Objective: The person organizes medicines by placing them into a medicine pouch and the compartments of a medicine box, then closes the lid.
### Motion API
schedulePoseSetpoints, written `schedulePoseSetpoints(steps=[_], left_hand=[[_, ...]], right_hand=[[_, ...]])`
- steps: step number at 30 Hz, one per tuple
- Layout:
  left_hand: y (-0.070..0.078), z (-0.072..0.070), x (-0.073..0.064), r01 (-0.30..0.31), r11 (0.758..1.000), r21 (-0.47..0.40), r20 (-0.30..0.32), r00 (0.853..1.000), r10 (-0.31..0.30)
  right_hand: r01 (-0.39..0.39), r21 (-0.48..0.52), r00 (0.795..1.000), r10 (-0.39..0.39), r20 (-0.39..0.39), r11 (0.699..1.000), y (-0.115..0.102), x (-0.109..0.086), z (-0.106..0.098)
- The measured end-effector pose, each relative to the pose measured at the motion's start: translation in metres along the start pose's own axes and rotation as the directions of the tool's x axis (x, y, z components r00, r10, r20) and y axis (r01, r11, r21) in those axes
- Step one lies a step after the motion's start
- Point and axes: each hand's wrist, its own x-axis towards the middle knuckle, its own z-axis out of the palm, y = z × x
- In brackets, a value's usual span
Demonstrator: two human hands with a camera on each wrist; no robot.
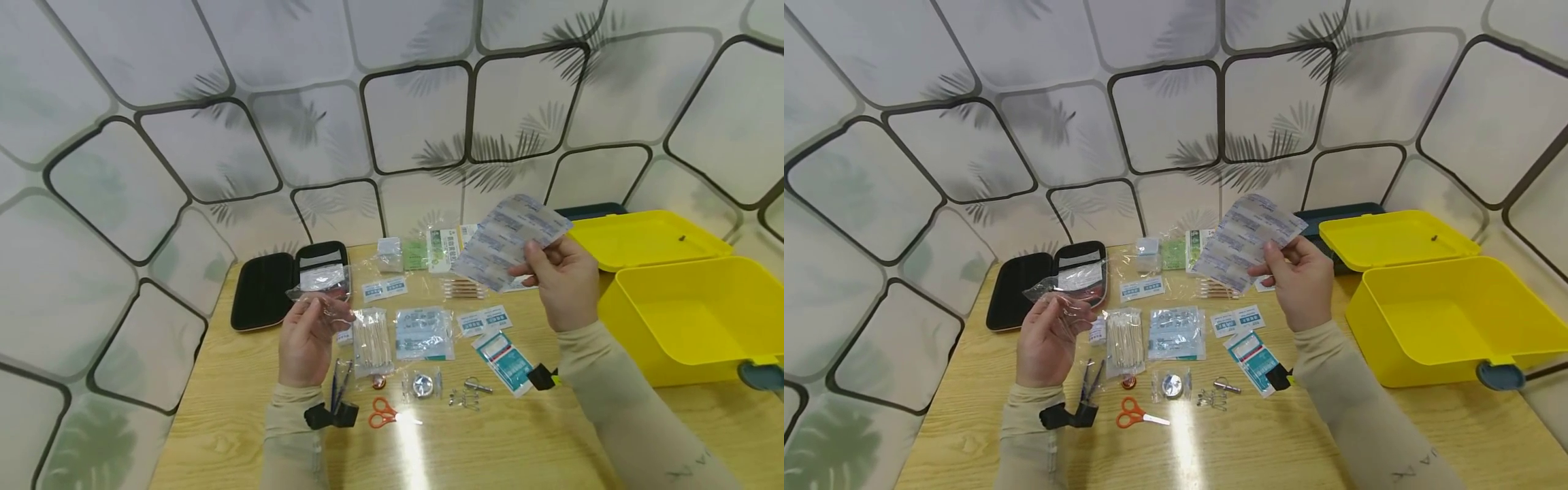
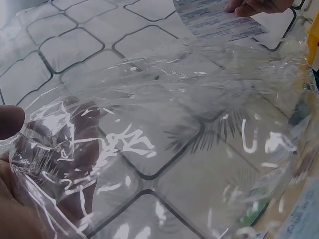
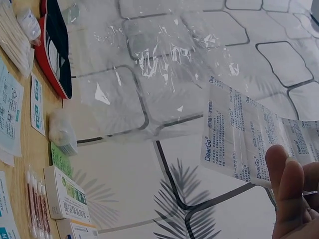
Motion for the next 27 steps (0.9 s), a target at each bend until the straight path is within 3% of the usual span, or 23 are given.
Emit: schedulePoseSetpoints(steps=[6,13,19,23,27], left_hand=[[0.001,0.001,0.0,-0.016,0.999,0.036,0.029,0.999,0.015],[-0.001,0.002,-0.001,-0.007,1.0,0.02,0.034,0.999,0.006],[-0.003,0.002,-0.002,-0.026,1.0,-0.008,0.072,0.997,0.027],[-0.004,0.004,-0.002,-0.008,1.0,0.019,0.054,0.999,0.007],[-0.007,0.007,-0.002,0.002,0.999,0.041,0.088,0.996,-0.006]], right_hand=[[-0.053,-0.102,0.996,0.059,0.062,0.993,0.001,-0.005,0.004],[-0.005,-0.156,0.978,0.037,0.206,0.988,0.009,-0.011,0.007],[-0.033,-0.247,0.922,0.125,0.366,0.969,0.014,-0.016,0.005],[0.027,-0.389,0.882,0.161,0.444,0.921,0.011,-0.017,0.005],[0.075,-0.438,0.822,0.193,0.536,0.896,0.007,-0.018,0.005]])
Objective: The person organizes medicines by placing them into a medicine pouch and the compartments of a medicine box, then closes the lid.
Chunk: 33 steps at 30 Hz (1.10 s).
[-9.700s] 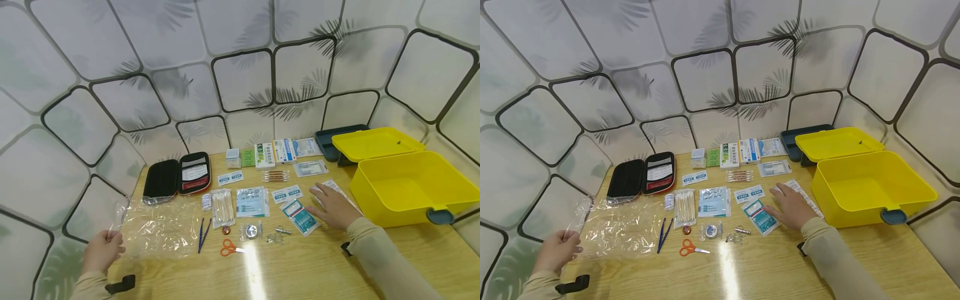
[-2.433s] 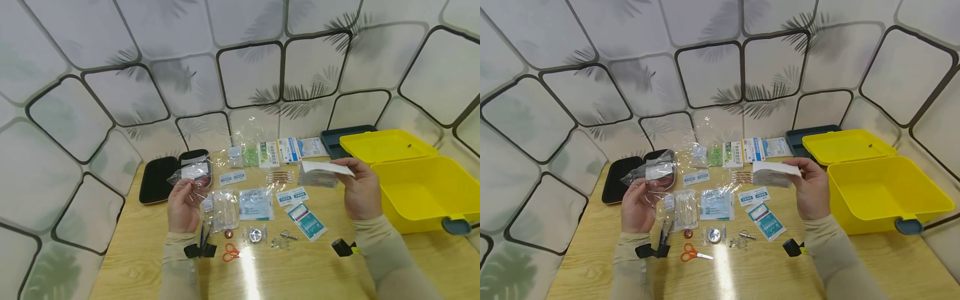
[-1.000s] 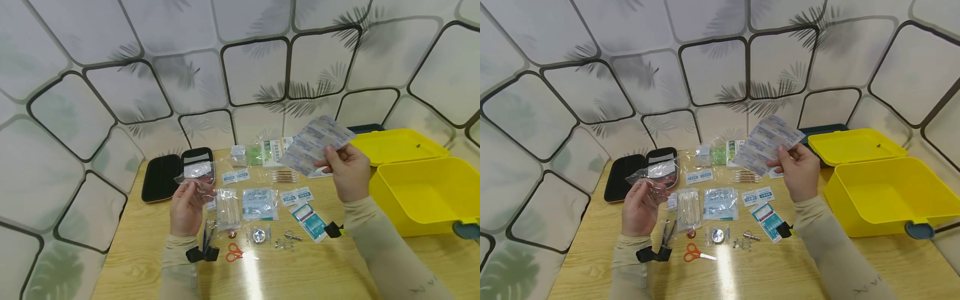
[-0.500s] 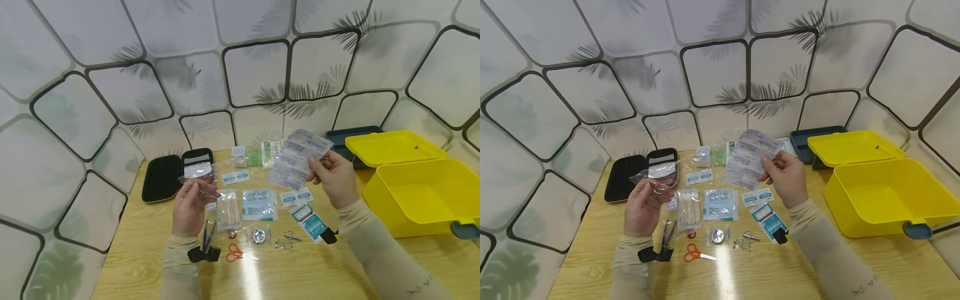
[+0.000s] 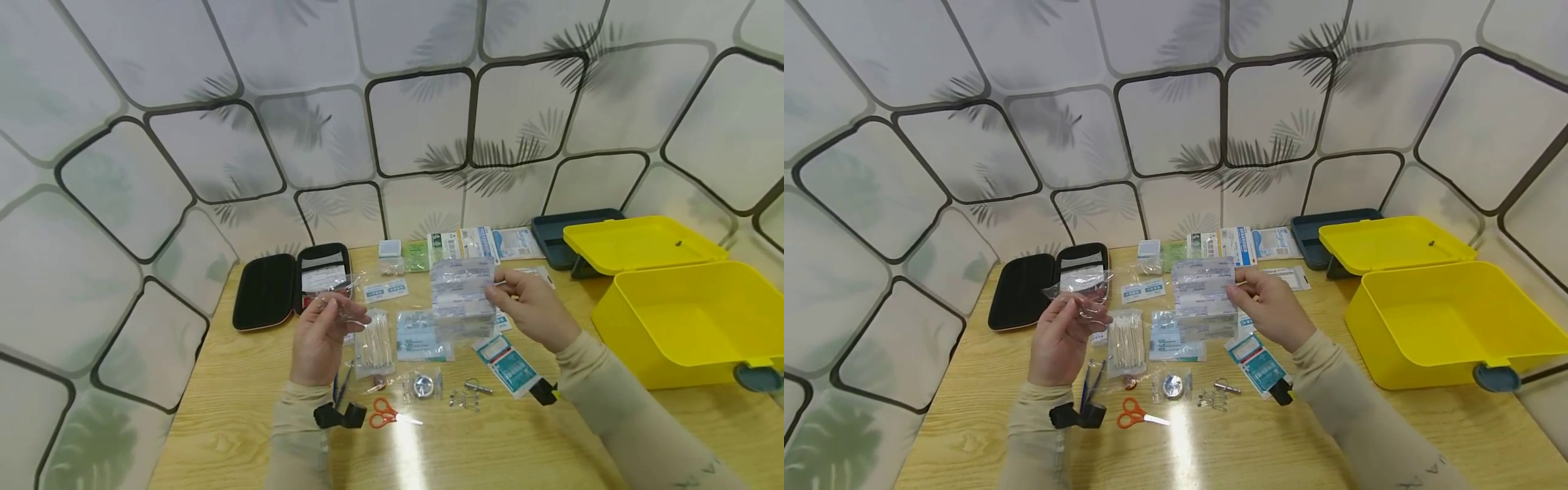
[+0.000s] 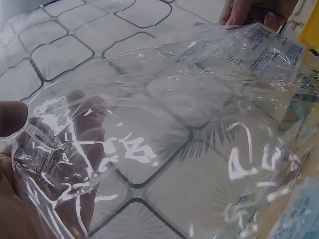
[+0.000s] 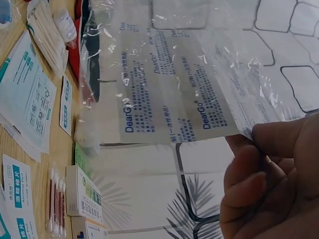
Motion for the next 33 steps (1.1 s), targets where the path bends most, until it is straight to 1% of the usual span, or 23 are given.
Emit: schedulePoseSetpoints(steps=[3,7,9,11,14,17,20,22,24,26,27,30,33], left_hand=[[-0.003,0.003,0.0,0.013,1.0,0.016,0.03,0.999,-0.013],[-0.006,0.007,0.0,0.051,0.998,0.022,0.053,0.997,-0.052],[-0.007,0.009,0.0,0.069,0.997,0.017,0.057,0.996,-0.07],[-0.008,0.01,0.0,0.076,0.997,0.011,0.061,0.995,-0.077],[-0.009,0.012,0.0,0.073,0.997,-0.001,0.061,0.995,-0.073],[-0.011,0.014,0.001,0.068,0.998,-0.002,0.073,0.995,-0.068],[-0.012,0.017,0.001,0.075,0.997,0.007,0.092,0.993,-0.076],[-0.014,0.018,0.001,0.089,0.996,0.016,0.096,0.991,-0.09],[-0.015,0.019,0.001,0.099,0.995,0.018,0.081,0.992,-0.1],[-0.016,0.019,0.002,0.105,0.995,-0.004,0.047,0.993,-0.104],[-0.017,0.019,0.002,0.103,0.994,-0.024,0.024,0.994,-0.103],[-0.018,0.019,0.002,0.081,0.989,-0.124,-0.048,0.995,-0.087],[-0.018,0.017,0.002,0.036,0.968,-0.248,-0.107,0.992,-0.064]], right_hand=[[0.02,0.053,0.995,-0.025,0.101,0.998,-0.002,0.0,-0.001],[0.021,0.149,0.971,-0.056,0.231,0.989,-0.004,0.001,-0.002],[0.01,0.186,0.959,-0.062,0.278,0.983,-0.004,0.001,-0.001],[-0.005,0.208,0.949,-0.06,0.309,0.978,-0.003,0.002,0.0],[-0.017,0.209,0.939,-0.056,0.34,0.978,-0.003,0.003,0.002],[0.008,0.16,0.935,-0.064,0.349,0.987,-0.004,0.002,0.004],[0.032,0.079,0.946,-0.056,0.318,0.996,-0.006,0.0,0.007],[0.024,0.061,0.956,-0.041,0.29,0.998,-0.007,-0.001,0.008],[0.019,0.088,0.961,-0.042,0.272,0.996,-0.009,-0.003,0.008],[0.034,0.134,0.959,-0.07,0.275,0.99,-0.011,-0.004,0.006],[0.053,0.148,0.955,-0.093,0.28,0.988,-0.012,-0.005,0.004],[0.091,0.157,0.944,-0.135,0.3,0.983,-0.019,-0.007,-0.002],[0.129,0.146,0.936,-0.169,0.31,0.981,-0.027,-0.01,-0.009]])
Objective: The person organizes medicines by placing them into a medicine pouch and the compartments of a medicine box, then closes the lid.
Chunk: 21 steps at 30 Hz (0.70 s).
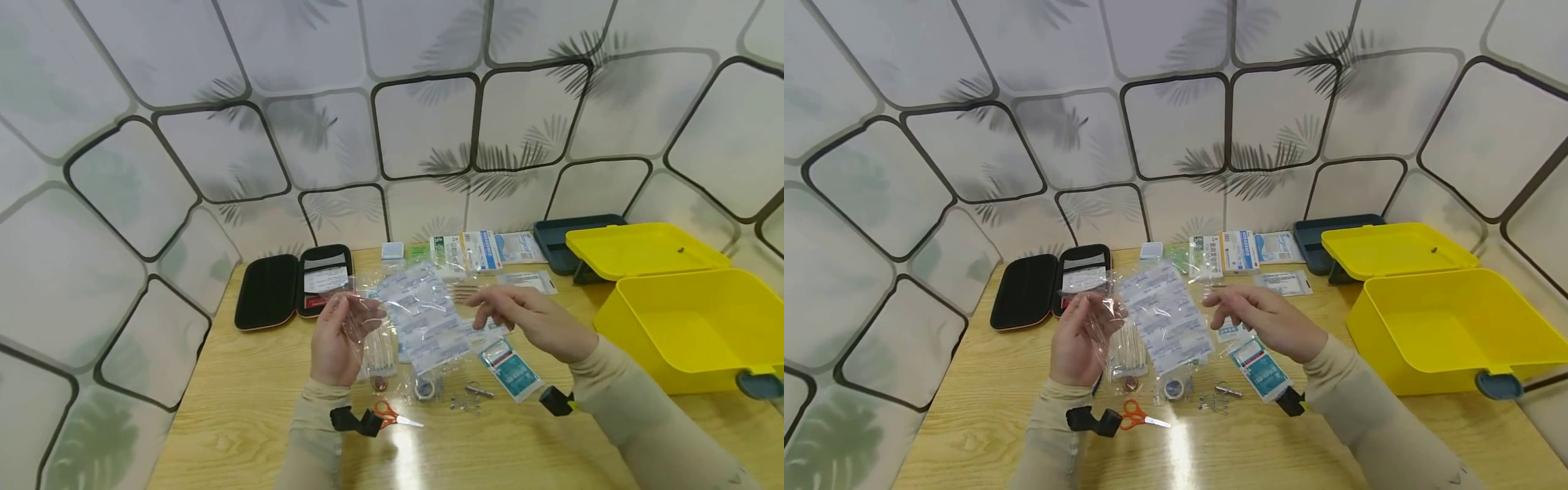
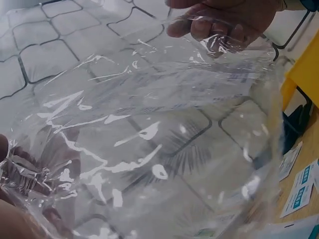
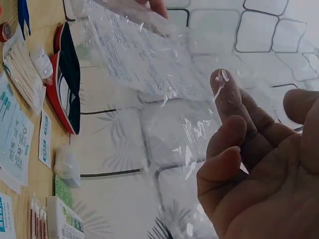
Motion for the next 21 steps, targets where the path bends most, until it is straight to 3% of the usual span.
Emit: schedulePoseSetpoints(steps=[3,6,10,14,17,21], left_hand=[[-0.002,-0.001,0.001,-0.045,0.992,-0.116,-0.028,0.999,0.042],[-0.006,-0.003,0.002,-0.076,0.982,-0.171,-0.057,0.996,0.067],[-0.015,-0.002,0.004,-0.052,0.991,-0.125,-0.073,0.996,0.044],[-0.027,0.003,0.002,0.043,0.997,-0.061,0.017,0.999,-0.042],[-0.04,0.008,-0.001,0.147,0.988,-0.046,0.108,0.984,-0.142],[-0.06,0.014,-0.007,0.281,0.96,-0.018,0.173,0.946,-0.273]], right_hand=[[0.086,-0.054,0.996,-0.087,-0.009,0.995,-0.008,-0.002,-0.001],[0.196,-0.204,0.975,-0.213,-0.061,0.959,-0.015,-0.001,0.0],[0.214,-0.432,0.926,-0.322,-0.194,0.876,-0.028,0.006,0.001],[0.249,-0.558,0.873,-0.432,-0.225,0.792,-0.042,0.015,-0.002],[0.357,-0.639,0.817,-0.559,-0.14,0.681,-0.054,0.021,-0.005],[0.456,-0.762,0.7,-0.714,-0.013,0.461,-0.072,0.027,-0.003]])
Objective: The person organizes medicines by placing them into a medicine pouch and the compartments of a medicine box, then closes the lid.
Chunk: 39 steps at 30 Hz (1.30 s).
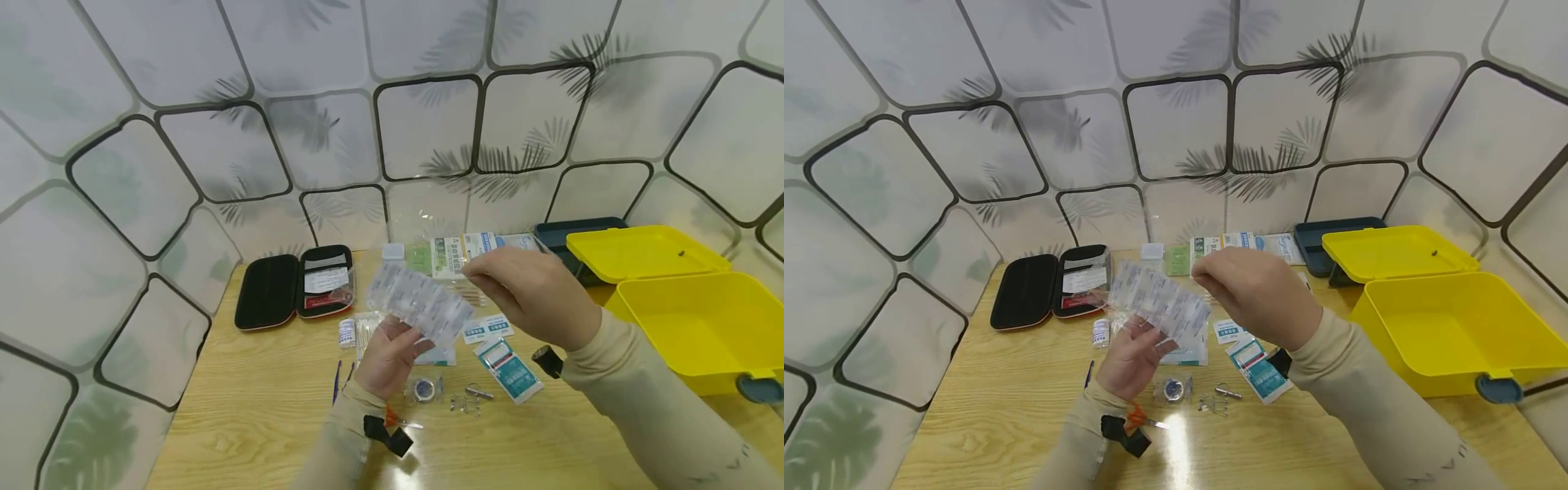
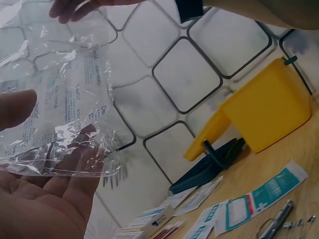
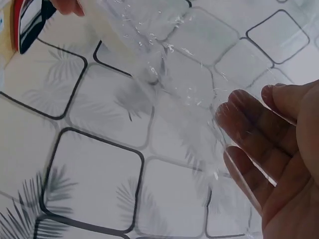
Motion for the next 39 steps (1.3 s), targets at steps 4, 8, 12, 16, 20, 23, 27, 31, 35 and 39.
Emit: schedulePoseSetpoints(steps=[4,8,12,16,20,23,27,31,35,39], left_hand=[[-0.015,0.004,0.0,0.107,0.994,0.033,-0.008,0.994,-0.107],[-0.018,0.006,0.001,0.128,0.992,-0.011,-0.046,0.991,-0.128],[-0.014,0.005,0.001,0.058,0.993,-0.103,-0.051,0.997,-0.064],[-0.009,0.005,0.001,-0.023,0.986,-0.166,-0.037,0.999,0.017],[-0.006,0.008,0.0,-0.07,0.973,-0.218,-0.044,0.997,0.062],[-0.003,0.011,-0.001,-0.099,0.975,-0.201,-0.103,0.992,0.08],[0.004,0.014,0.0,-0.157,0.986,-0.062,-0.22,0.965,0.14],[0.011,0.014,0.001,-0.178,0.982,0.067,-0.261,0.947,0.189],[0.014,0.012,0.0,-0.149,0.983,0.108,-0.252,0.952,0.172],[0.014,0.012,-0.003,-0.043,0.985,0.167,-0.22,0.972,0.08]], right_hand=[[0.096,-0.114,0.994,-0.1,-0.035,0.989,-0.006,0.01,-0.002],[0.091,-0.192,0.993,-0.104,-0.055,0.977,-0.006,0.012,-0.006],[0.051,-0.241,0.993,-0.075,-0.094,0.969,-0.003,0.009,-0.01],[0.009,-0.233,0.99,-0.041,-0.134,0.973,0.001,0.005,-0.01],[-0.098,-0.094,0.988,0.085,-0.131,0.991,0.004,-0.002,-0.007],[-0.225,0.091,0.971,0.231,-0.065,0.97,0.002,-0.009,-0.005],[-0.447,0.295,0.894,0.434,0.112,0.845,0.002,-0.018,-0.01],[-0.618,0.298,0.769,0.483,0.419,0.727,0.013,-0.026,-0.019],[-0.675,0.224,0.613,0.366,0.7,0.703,0.026,-0.036,-0.018],[-0.668,0.232,0.537,0.241,0.808,0.707,0.03,-0.044,-0.006]])
